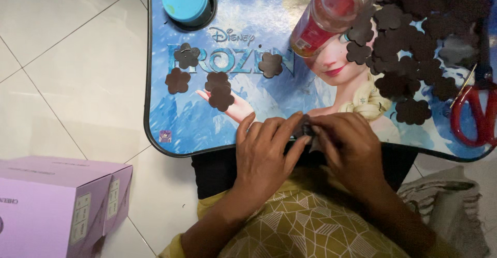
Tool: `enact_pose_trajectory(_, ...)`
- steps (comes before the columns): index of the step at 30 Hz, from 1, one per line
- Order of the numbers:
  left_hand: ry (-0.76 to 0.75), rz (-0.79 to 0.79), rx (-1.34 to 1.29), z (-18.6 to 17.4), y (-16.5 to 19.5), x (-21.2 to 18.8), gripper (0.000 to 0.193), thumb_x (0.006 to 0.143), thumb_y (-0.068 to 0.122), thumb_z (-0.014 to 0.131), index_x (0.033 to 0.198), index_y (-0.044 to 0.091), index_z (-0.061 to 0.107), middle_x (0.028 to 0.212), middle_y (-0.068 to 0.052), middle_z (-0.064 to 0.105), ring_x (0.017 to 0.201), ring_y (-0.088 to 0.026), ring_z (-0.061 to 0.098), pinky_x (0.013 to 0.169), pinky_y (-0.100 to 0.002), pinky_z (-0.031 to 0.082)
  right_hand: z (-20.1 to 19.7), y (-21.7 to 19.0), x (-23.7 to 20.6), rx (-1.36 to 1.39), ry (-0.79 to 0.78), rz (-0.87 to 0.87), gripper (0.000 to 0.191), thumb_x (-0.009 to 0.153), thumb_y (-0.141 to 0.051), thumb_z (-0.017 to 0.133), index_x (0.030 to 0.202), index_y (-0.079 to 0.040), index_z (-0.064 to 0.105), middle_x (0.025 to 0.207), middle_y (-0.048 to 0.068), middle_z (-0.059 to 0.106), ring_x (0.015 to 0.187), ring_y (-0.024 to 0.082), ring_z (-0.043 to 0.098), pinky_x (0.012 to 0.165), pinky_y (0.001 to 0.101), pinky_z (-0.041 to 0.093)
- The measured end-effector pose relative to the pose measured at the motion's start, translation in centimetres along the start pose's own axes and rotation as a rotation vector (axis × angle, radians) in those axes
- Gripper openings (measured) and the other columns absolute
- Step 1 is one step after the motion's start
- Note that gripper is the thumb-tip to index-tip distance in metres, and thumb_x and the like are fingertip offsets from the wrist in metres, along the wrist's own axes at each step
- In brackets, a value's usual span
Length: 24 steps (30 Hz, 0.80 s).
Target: The person sits on the floor with a lap desk covered in dark brown flower-shaped felt cutouts. They pick up the cutouts one at a time, peel apart pieces that stick together, and stack them in a pile on the desk, occasionally wiping their hands with a tissue.
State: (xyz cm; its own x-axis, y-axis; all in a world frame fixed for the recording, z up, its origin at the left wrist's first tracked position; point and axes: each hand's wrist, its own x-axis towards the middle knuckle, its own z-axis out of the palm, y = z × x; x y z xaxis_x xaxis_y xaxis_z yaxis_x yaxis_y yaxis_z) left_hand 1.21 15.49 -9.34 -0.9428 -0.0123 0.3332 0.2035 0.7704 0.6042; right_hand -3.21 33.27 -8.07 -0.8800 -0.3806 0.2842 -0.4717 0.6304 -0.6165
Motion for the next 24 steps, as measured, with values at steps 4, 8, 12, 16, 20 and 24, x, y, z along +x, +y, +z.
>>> enact_pose_trajectory(4,0.008,0.028,0.043,-0.4,-0.7,0.4,0.041,0.093,0.023,0.076,0.133,0.016,0.068,0.108,-0.001,0.066,0.1,-0.021,0.061,0.111,-0.049,0.039,0.6,0.1,0.1,-0.141,0.001,-0.104,0.03,0.086,-0.009,0.078,0.115,-0.006,0.072,0.105,0.013,0.067,0.097,0.033,0.063,0.084,0.0431,0.05)
enact_pose_trajectory(8,-0.07,0.107,0.043,-0.7,-2.1,1.3,0.039,0.09,0.016,0.074,0.128,0.023,0.07,0.109,0.001,0.066,0.101,-0.021,0.061,0.113,-0.049,0.041,0.9,0.6,-0.6,-0.205,-0.013,-0.153,0.037,0.083,-0.012,0.08,0.119,-0.006,0.071,0.102,0.011,0.066,0.091,0.032,0.061,0.081,0.0427,0.047)
enact_pose_trajectory(12,-0.091,0.115,0.009,-0.6,-2.4,1.5,0.039,0.09,0.015,0.075,0.128,0.026,0.072,0.108,0.002,0.065,0.099,-0.021,0.061,0.111,-0.05,0.041,1.4,1.0,-2.0,-0.194,-0.04,-0.195,0.04,0.083,-0.003,0.077,0.122,-0.006,0.072,0.102,0.008,0.067,0.088,0.029,0.062,0.078,0.0422,0.047)
enact_pose_trajectory(16,-0.096,0.11,0.025,-0.6,-2.3,1.2,0.041,0.086,0.014,0.076,0.125,0.025,0.073,0.11,0.001,0.065,0.101,-0.022,0.061,0.113,-0.051,0.04,0.6,1.9,-2.8,-0.163,-0.085,-0.249,0.043,0.077,-0.002,0.077,0.119,-0.003,0.071,0.101,0.011,0.066,0.088,0.031,0.063,0.077,0.0433,0.049)
enact_pose_trajectory(20,-0.083,0.097,0.033,-0.5,-2.2,1.0,0.037,0.085,0.013,0.076,0.121,0.025,0.074,0.111,0.002,0.065,0.103,-0.022,0.061,0.115,-0.051,0.039,-0.2,2.0,-2.7,-0.142,-0.048,-0.131,0.038,0.08,0.001,0.077,0.118,-0.005,0.071,0.102,0.011,0.066,0.092,0.031,0.064,0.081,0.0416,0.052)
enact_pose_trajectory(24,-0.073,0.102,0.016,-0.4,-2.1,1.0,0.033,0.088,0.014,0.076,0.12,0.023,0.075,0.11,0.001,0.064,0.102,-0.022,0.061,0.116,-0.052,0.039,1.2,0.6,-1.9,-0.096,0.015,-0.173,0.035,0.081,0.0,0.078,0.116,-0.005,0.071,0.101,0.011,0.066,0.09,0.03,0.064,0.079,0.0408,0.051)
